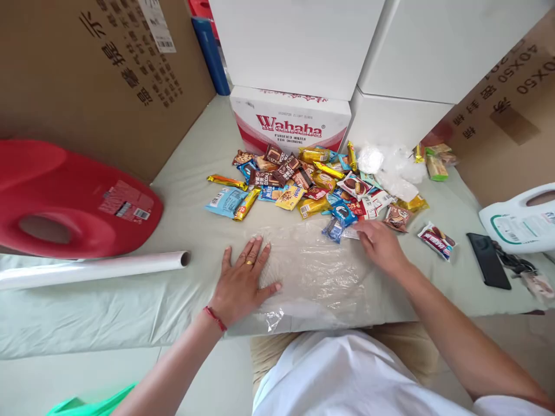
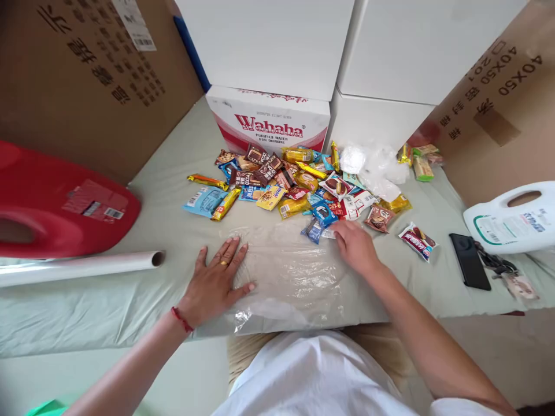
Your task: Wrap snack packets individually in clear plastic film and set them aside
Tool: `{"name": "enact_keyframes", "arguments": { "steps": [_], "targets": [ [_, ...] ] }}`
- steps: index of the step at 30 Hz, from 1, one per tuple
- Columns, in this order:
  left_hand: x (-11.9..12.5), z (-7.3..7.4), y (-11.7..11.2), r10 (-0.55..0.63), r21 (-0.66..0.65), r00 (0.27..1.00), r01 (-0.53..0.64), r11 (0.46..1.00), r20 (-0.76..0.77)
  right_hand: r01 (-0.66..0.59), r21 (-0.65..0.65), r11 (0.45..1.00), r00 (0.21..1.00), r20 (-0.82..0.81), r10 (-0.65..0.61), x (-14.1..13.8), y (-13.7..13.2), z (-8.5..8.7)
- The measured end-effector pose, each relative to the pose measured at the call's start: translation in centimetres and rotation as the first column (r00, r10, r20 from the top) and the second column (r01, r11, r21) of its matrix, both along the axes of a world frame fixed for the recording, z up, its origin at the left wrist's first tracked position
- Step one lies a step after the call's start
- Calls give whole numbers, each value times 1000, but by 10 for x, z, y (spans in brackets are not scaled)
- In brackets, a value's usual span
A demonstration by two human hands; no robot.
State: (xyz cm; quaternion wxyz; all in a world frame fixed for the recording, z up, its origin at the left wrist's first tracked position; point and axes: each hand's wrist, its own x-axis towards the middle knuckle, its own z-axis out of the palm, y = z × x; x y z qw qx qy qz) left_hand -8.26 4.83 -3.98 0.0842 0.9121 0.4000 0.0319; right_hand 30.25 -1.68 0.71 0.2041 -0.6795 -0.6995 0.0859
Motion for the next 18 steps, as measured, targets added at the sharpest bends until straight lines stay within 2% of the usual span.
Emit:
{"name": "enact_keyframes", "arguments": {
  "steps": [2,4,6,8,11,15,18],
  "targets": [
    [-3,-2,0,-13,1,1000,13,1000,0,-160,-33,987,978,127,163,14,34,10],
    [-4,-3,0,-19,3,1000,19,1000,-9,-306,-160,939,928,169,331,21,65,15],
    [-5,-4,1,-30,3,999,30,1000,-18,-374,-281,884,889,162,428,25,87,19],
    [-6,-5,2,-47,1,999,47,999,-20,-384,-334,861,883,140,448,29,99,22],
    [-8,-5,4,-65,2,998,65,998,-8,-334,-302,893,923,87,375,40,102,27],
    [-14,-7,1,-62,-7,998,62,998,3,-123,-104,987,991,47,129,49,90,30],
    [-24,-8,-11,-15,10,1000,15,1000,7,-2,18,1000,997,80,0,47,73,26]
  ]
}}
